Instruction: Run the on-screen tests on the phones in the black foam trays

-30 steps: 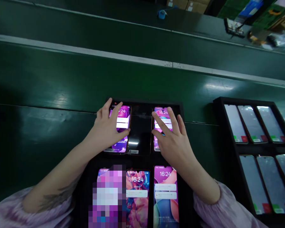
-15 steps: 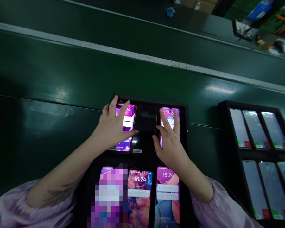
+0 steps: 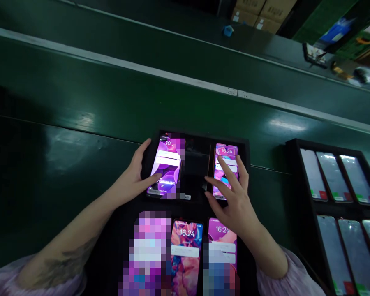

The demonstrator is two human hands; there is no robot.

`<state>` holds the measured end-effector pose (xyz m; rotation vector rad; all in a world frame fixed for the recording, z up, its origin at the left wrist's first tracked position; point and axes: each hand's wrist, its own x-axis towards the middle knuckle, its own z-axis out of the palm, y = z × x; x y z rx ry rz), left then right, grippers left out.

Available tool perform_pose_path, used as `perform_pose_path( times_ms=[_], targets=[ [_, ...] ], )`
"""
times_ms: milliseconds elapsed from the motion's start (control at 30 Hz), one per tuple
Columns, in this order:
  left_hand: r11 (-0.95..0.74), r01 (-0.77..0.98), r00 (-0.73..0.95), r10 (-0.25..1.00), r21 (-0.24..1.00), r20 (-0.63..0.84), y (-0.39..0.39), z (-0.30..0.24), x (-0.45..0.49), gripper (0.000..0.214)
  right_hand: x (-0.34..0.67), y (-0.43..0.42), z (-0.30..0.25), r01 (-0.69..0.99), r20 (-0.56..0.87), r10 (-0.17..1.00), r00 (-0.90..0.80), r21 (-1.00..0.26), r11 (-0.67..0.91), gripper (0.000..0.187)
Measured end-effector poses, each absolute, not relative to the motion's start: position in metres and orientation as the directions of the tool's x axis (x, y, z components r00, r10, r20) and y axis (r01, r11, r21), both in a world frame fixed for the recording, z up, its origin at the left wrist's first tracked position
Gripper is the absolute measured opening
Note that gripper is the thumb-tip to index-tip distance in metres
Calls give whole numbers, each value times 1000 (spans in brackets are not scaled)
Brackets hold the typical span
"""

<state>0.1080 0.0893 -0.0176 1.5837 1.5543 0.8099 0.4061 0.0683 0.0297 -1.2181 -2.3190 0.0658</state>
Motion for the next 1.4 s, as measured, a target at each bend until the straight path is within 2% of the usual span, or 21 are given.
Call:
perform_pose_path(
  times_ms=[167,300,400,500,633,800,867,967,1100,1200,1300,1400],
  targets=[
    [80,312,61,993,947,-104,72,-23,99,95,410,57,33,722,335,763,-553,-265,640,21],
    [84,316,58,992,945,-108,71,-19,99,95,406,56,31,697,266,742,-615,-255,670,20],
    [89,376,70,990,922,-124,70,-21,100,101,405,59,28,784,262,799,-540,-189,592,23],
    [48,449,69,994,892,-89,75,-28,103,104,415,62,27,869,337,855,-394,-166,466,32],
    [82,411,-61,996,908,-62,103,-32,112,101,440,57,33,876,422,856,-297,-236,420,29],
    [110,137,-171,981,984,-86,119,-18,121,69,457,45,31,838,363,864,-350,-291,462,22],
    [124,95,-209,973,988,-102,98,-15,123,60,460,36,26,874,306,906,-292,-300,383,29],
    [201,119,-282,946,972,-161,39,-17,121,49,461,16,18,902,203,975,-89,-399,165,54],
    [397,173,-367,875,901,-315,-36,-26,115,57,458,-8,11,833,85,996,25,-552,26,63],
    [401,159,-364,873,902,-324,-41,-28,117,56,459,2,5,812,143,990,7,-578,78,62],
    [292,146,-358,906,945,-224,1,-26,122,51,465,42,-4,782,229,973,-30,-601,165,59],
    [192,82,-258,952,978,-166,54,-24,128,62,472,91,-8,771,292,955,-54,-596,226,59]
  ],
)
